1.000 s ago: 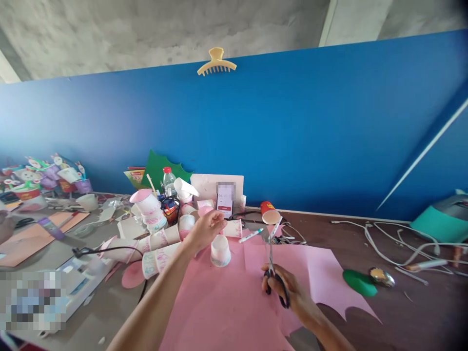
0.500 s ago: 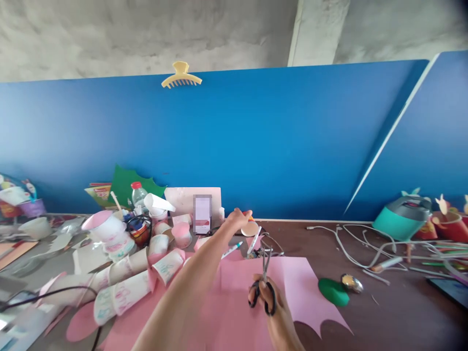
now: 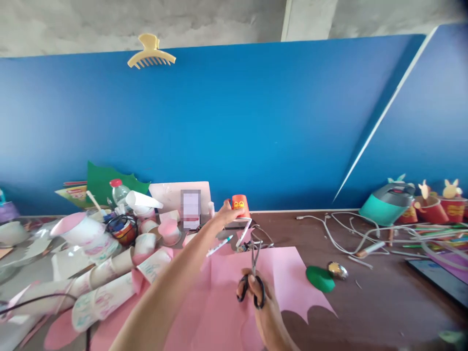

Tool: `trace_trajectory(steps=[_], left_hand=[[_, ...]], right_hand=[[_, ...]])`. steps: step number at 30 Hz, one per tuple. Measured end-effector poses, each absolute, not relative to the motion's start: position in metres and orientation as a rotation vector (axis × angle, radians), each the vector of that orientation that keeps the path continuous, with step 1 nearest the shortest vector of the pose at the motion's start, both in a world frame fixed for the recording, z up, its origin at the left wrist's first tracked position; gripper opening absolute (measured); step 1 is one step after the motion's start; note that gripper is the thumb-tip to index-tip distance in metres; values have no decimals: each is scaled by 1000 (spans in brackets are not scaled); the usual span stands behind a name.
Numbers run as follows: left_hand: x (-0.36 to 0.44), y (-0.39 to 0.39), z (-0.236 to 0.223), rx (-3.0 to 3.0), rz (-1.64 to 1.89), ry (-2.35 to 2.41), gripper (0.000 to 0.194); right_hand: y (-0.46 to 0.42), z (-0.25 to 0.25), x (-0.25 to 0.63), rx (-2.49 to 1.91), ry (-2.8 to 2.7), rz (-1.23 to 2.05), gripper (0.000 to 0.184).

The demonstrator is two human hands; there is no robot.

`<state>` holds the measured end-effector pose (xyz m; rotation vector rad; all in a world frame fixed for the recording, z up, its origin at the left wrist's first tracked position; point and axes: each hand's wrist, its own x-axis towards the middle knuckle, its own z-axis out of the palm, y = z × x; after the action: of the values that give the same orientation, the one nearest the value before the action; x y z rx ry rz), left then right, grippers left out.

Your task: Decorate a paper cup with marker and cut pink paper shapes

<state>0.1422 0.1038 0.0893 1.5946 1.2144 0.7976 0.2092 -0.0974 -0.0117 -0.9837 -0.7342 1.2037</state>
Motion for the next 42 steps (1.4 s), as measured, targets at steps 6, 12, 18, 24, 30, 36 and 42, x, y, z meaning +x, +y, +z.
trace_trajectory(steps=[6, 12, 18, 24, 30, 36, 42], left_hand=[[70, 5, 85, 1440, 949, 903, 57], [24, -57, 58, 1443, 865, 858, 54], [19, -72, 42, 1670, 703, 934, 57], [28, -76, 29, 1719, 640, 960, 55], [30, -80, 31, 1811, 572, 966, 57], [31, -81, 30, 1916, 562, 945, 60], [30, -80, 32, 1941, 531, 979, 54]], right_hand=[[-103, -2, 204, -915, -700, 1241, 39], [-102, 13, 209, -691, -480, 1419, 27], [-93, 11, 226, -731, -544, 1243, 25], [-88, 3, 239, -851, -737, 1032, 27], [-91, 1, 239, -950, -844, 991, 27], [-93, 6, 240, -1040, -915, 969, 32], [-94, 1, 238, -1040, -942, 1055, 29]])
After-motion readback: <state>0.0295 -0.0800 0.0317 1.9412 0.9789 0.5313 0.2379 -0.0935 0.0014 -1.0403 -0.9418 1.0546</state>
